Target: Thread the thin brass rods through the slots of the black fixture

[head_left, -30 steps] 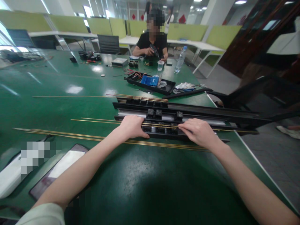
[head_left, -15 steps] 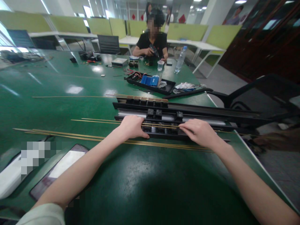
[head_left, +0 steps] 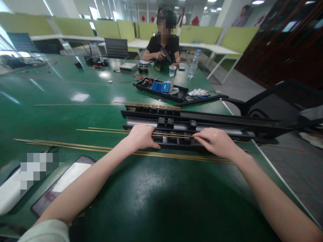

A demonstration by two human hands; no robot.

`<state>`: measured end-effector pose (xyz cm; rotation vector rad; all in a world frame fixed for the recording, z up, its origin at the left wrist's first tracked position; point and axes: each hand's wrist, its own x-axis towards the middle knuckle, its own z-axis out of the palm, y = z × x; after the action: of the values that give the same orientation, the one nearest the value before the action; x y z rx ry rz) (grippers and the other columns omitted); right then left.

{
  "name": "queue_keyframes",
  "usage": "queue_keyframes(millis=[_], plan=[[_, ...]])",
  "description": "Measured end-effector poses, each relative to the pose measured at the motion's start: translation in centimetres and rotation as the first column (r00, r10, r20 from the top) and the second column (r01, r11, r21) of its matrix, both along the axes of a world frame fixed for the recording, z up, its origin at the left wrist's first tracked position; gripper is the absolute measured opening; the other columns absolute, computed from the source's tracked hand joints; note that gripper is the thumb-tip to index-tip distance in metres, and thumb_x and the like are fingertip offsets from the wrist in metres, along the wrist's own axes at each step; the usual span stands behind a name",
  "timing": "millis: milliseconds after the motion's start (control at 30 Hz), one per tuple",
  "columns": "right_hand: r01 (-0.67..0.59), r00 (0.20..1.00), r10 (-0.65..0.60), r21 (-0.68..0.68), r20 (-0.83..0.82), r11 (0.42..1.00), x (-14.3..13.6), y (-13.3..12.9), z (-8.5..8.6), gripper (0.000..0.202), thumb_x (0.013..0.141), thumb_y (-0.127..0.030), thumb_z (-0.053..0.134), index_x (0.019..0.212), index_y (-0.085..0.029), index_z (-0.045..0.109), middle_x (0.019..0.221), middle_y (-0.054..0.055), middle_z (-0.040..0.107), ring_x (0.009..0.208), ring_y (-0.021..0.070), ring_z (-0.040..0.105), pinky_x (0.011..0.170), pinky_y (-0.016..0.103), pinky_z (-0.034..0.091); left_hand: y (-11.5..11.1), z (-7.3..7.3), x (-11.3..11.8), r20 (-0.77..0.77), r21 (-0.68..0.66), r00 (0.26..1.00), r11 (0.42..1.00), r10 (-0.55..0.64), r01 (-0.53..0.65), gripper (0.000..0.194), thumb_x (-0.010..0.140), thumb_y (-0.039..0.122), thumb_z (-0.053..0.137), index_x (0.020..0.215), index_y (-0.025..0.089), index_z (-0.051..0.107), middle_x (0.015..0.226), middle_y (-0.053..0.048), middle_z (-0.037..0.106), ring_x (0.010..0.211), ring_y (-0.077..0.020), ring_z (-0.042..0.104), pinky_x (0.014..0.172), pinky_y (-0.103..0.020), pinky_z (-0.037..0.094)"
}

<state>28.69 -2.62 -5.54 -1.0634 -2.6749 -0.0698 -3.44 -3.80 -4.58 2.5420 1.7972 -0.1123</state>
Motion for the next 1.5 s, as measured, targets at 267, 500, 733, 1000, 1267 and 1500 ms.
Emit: queue_keyframes(millis=[267,500,733,1000,1267,1500], plan=[[0.004,1.000,-0.004,0.006,0.016,1.000,0.4,0.2,0.4,0.022,0.094,-0.026,0.055,0.095,-0.020,0.076,0.090,0.007,0.076,0.084,0.0227,0.070,0.075,0.035,0.052,-0.1,0.1,0.0,0.006,-0.011,1.000,1.000,0.012,-0.012,0.078,0.060,0.082,0.063,0.104,0.018,0.070,0.104,-0.014,0.075,0.097,-0.0340,0.069,0.081,-0.039,0.052],[0.030,0.999,-0.029,-0.040,0.029,0.999,1.7,0.5,0.9,0.024,0.095,-0.033,0.054,0.092,-0.021,0.075,0.091,0.006,0.075,0.086,0.0220,0.069,0.077,0.035,0.052,-0.1,0.1,0.0,0.017,-0.007,1.000,1.000,0.006,-0.005,0.077,0.061,0.081,0.063,0.104,0.018,0.069,0.104,-0.014,0.075,0.097,-0.0340,0.069,0.081,-0.039,0.052],[0.108,0.994,-0.101,-0.147,0.050,0.983,4.1,1.2,1.5,0.022,0.091,-0.038,0.060,0.087,-0.024,0.076,0.086,0.003,0.077,0.076,0.0212,0.070,0.070,0.034,0.052,-0.1,0.1,0.0,0.012,-0.010,1.000,1.000,0.009,-0.009,0.074,0.060,0.081,0.063,0.100,0.019,0.069,0.102,-0.013,0.075,0.095,-0.0331,0.070,0.078,-0.038,0.052],[0.246,0.969,-0.233,-0.323,0.079,0.914,7.0,1.6,2.5,0.019,0.086,-0.040,0.065,0.083,-0.026,0.078,0.085,0.002,0.078,0.075,0.0227,0.070,0.068,0.032,0.052,-0.1,0.1,0.1,0.013,0.001,1.000,1.000,0.007,-0.007,0.075,0.060,0.081,0.064,0.100,0.018,0.069,0.100,-0.013,0.075,0.094,-0.0332,0.070,0.078,-0.038,0.052],[0.408,0.913,-0.364,-0.403,0.183,0.819,9.8,2.0,2.9,0.016,0.079,-0.035,0.069,0.083,-0.023,0.079,0.080,0.006,0.077,0.066,0.0222,0.067,0.060,0.031,0.048,0.0,-0.1,0.0,0.017,0.009,1.000,1.000,-0.003,0.003,0.076,0.060,0.081,0.063,0.101,0.018,0.069,0.100,-0.014,0.075,0.093,-0.0340,0.070,0.077,-0.039,0.052],[0.436,0.897,-0.408,-0.488,0.170,0.756,11.7,2.3,3.0,0.014,0.079,-0.032,0.069,0.079,-0.023,0.080,0.080,0.007,0.078,0.071,0.0245,0.069,0.065,0.033,0.050,-0.1,0.2,0.1,0.011,-0.012,1.000,1.000,0.008,-0.007,0.075,0.060,0.081,0.063,0.101,0.018,0.069,0.101,-0.013,0.075,0.094,-0.0333,0.070,0.078,-0.039,0.052]])
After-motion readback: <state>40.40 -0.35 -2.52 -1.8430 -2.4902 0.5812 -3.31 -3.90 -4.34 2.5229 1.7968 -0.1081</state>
